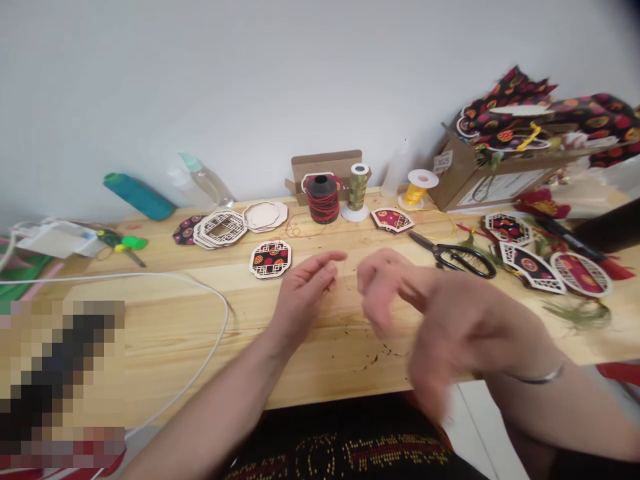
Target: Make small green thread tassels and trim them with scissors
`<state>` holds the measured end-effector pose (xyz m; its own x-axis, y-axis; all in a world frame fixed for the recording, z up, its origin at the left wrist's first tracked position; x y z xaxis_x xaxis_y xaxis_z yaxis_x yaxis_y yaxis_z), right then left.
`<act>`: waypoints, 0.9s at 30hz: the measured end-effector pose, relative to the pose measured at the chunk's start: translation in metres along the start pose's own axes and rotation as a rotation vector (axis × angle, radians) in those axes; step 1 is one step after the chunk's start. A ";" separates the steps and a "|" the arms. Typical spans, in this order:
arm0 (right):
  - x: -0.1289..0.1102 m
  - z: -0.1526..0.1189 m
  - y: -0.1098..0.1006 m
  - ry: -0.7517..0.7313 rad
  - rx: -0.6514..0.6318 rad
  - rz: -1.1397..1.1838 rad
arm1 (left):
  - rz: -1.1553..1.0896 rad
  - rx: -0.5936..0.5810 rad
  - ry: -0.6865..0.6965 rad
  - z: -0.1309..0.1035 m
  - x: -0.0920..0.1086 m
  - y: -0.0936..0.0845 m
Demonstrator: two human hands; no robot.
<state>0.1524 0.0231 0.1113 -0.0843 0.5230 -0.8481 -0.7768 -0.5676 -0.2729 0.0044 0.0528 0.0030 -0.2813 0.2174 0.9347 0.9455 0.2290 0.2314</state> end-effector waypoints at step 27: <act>0.094 0.013 -0.016 0.275 0.469 -0.150 | -0.004 -0.186 -0.167 -0.007 -0.012 0.015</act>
<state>0.1483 0.0894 0.0421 0.1653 0.3559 -0.9198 -0.9672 -0.1237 -0.2217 0.0231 0.0472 -0.0033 -0.2937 0.3741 0.8796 0.9539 0.0553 0.2950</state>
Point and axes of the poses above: each hand's wrist, its own z-axis towards the middle knuckle, its own y-axis out of the palm, x = y × z, the point moved 6 cm from there along z, towards the middle knuckle, and after that the axes turned 14 degrees about x, right-handed, at the moved point
